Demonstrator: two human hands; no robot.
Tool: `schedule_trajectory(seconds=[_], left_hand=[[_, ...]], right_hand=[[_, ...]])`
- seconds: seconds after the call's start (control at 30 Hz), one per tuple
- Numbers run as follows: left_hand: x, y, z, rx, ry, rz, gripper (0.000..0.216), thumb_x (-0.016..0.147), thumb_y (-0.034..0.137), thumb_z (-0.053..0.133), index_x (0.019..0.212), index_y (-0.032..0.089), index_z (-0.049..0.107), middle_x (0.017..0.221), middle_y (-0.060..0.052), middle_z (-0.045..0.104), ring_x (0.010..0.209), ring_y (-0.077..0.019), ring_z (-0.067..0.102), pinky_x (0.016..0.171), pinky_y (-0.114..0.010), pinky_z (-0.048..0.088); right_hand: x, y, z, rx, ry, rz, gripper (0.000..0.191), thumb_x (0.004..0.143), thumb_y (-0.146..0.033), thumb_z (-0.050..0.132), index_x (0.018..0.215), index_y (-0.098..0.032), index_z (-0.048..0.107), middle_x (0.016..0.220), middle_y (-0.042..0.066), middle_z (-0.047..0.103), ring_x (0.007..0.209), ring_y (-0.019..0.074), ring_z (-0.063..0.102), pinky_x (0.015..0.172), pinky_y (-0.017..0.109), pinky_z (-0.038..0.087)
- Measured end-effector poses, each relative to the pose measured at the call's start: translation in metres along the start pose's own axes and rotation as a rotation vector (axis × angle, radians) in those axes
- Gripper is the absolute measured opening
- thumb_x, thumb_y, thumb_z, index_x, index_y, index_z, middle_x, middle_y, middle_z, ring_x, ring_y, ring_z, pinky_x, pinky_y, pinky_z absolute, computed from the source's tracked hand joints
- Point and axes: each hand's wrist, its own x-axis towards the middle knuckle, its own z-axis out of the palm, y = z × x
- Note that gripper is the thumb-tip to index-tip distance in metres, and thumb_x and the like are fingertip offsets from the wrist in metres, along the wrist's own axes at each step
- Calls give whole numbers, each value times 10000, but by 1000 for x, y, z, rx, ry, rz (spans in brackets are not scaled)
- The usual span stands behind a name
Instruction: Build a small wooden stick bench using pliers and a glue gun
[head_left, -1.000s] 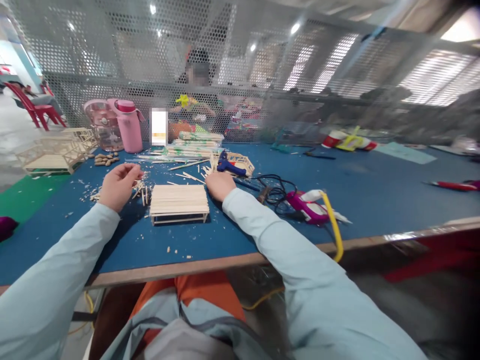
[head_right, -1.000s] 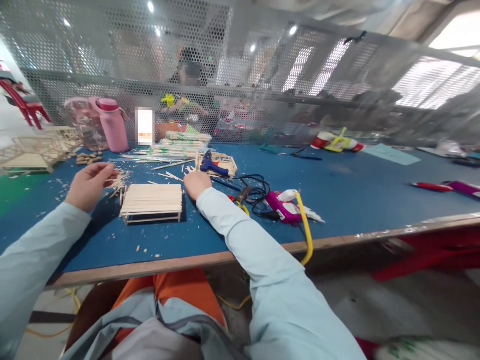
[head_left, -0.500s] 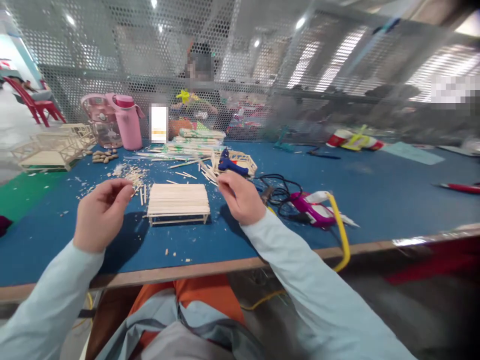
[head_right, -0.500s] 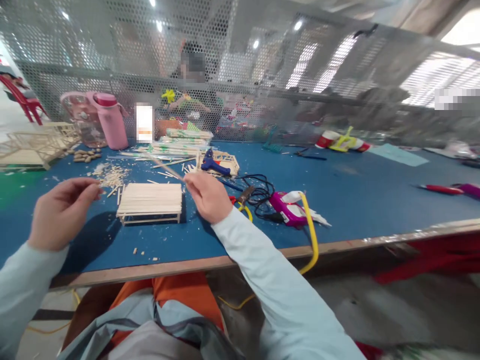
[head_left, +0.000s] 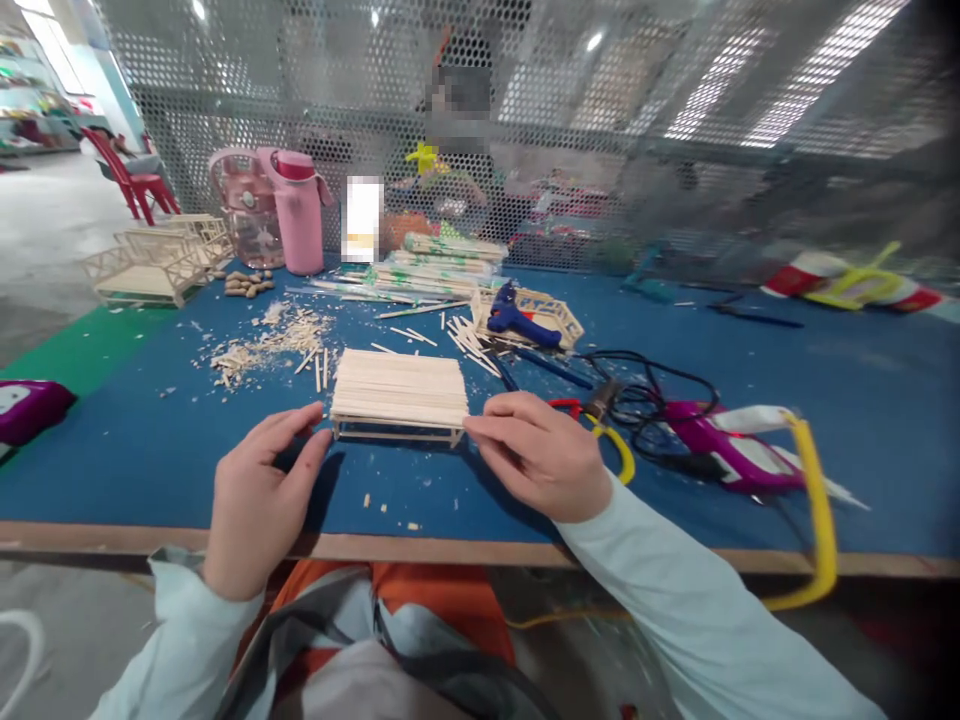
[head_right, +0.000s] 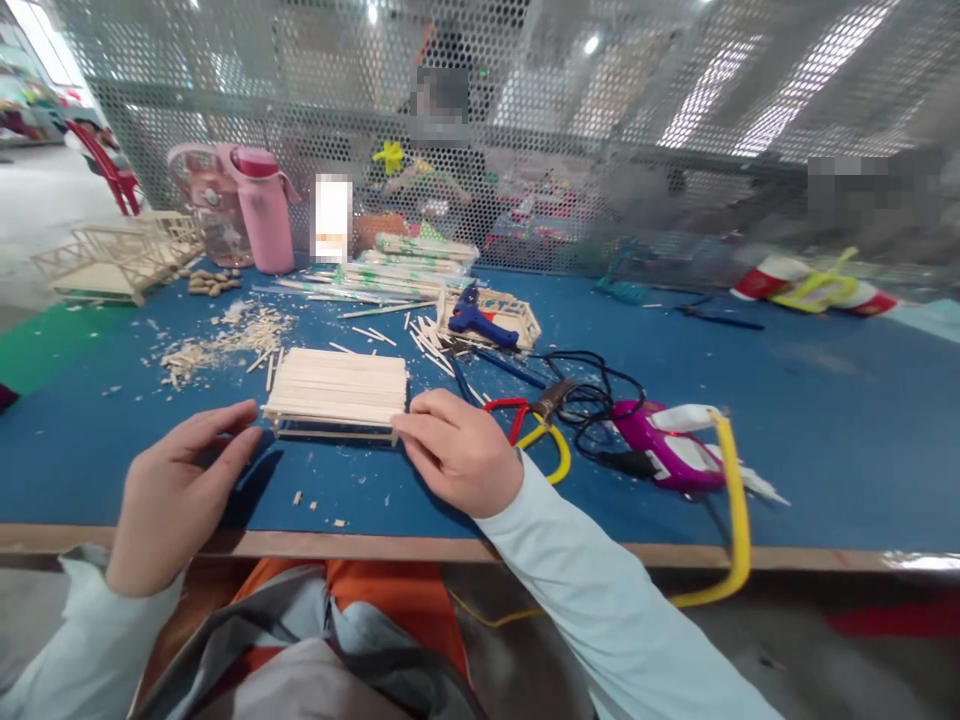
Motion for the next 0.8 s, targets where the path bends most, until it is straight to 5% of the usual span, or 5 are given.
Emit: schedule_trajectory(seconds=[0.53, 0.8], left_hand=[[3, 6, 3, 205, 93, 122, 244, 817, 409, 515, 897, 271, 700, 882, 21, 739, 775, -211, 674, 675, -296, 483], [2, 6, 3, 225, 104, 82, 256, 817, 425, 504, 883, 270, 696, 836, 12, 739, 738, -206, 668, 634, -287, 464]], right_hand=[[0, 2, 2, 24, -54, 81, 125, 808, -134, 512, 795, -195, 620, 761, 50, 621, 708, 139, 592, 617, 252, 494], [1, 1, 2, 159, -103, 343, 119, 791, -208, 572, 681, -175, 540, 649, 8, 578, 602, 109, 538, 569, 217, 436]])
